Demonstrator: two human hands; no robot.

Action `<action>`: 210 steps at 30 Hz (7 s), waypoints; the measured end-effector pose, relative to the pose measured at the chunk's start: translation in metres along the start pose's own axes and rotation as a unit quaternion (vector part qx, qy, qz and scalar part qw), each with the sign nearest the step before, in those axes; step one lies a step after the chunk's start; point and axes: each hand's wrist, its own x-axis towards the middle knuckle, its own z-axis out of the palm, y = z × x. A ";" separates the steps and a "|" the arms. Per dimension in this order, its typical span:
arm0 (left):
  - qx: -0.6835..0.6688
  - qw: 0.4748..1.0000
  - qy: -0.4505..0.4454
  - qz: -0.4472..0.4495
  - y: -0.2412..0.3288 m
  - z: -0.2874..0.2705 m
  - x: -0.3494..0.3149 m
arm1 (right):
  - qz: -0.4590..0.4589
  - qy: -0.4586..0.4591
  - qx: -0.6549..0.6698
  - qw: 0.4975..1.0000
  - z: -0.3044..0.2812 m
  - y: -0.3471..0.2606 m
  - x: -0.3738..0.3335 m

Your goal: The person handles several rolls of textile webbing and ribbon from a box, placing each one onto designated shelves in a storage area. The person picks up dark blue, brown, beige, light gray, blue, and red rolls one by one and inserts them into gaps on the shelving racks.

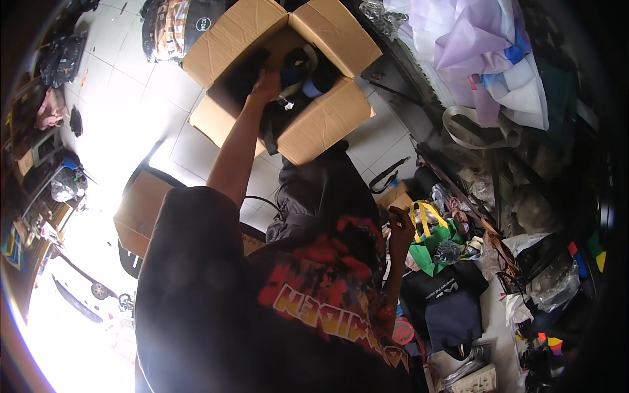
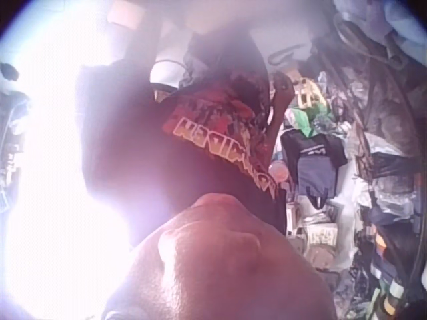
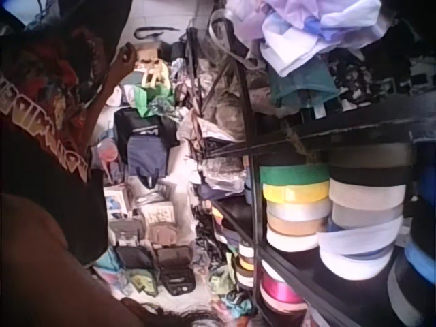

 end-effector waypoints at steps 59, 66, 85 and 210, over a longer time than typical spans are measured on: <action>-0.597 0.766 0.024 0.236 0.271 -0.207 -0.248 | -0.418 -0.001 0.288 0.862 -0.021 -0.188 0.019; -0.692 0.716 0.035 0.081 0.289 -0.160 -0.245 | -0.209 0.111 0.395 0.888 0.002 -0.181 0.029; -0.595 0.767 0.161 0.179 0.302 -0.180 -0.202 | -0.375 0.029 0.240 0.895 -0.003 -0.197 0.046; 0.002 0.535 0.450 0.715 1.053 0.069 -0.454 | -0.495 0.699 0.198 0.476 -0.714 0.201 -0.070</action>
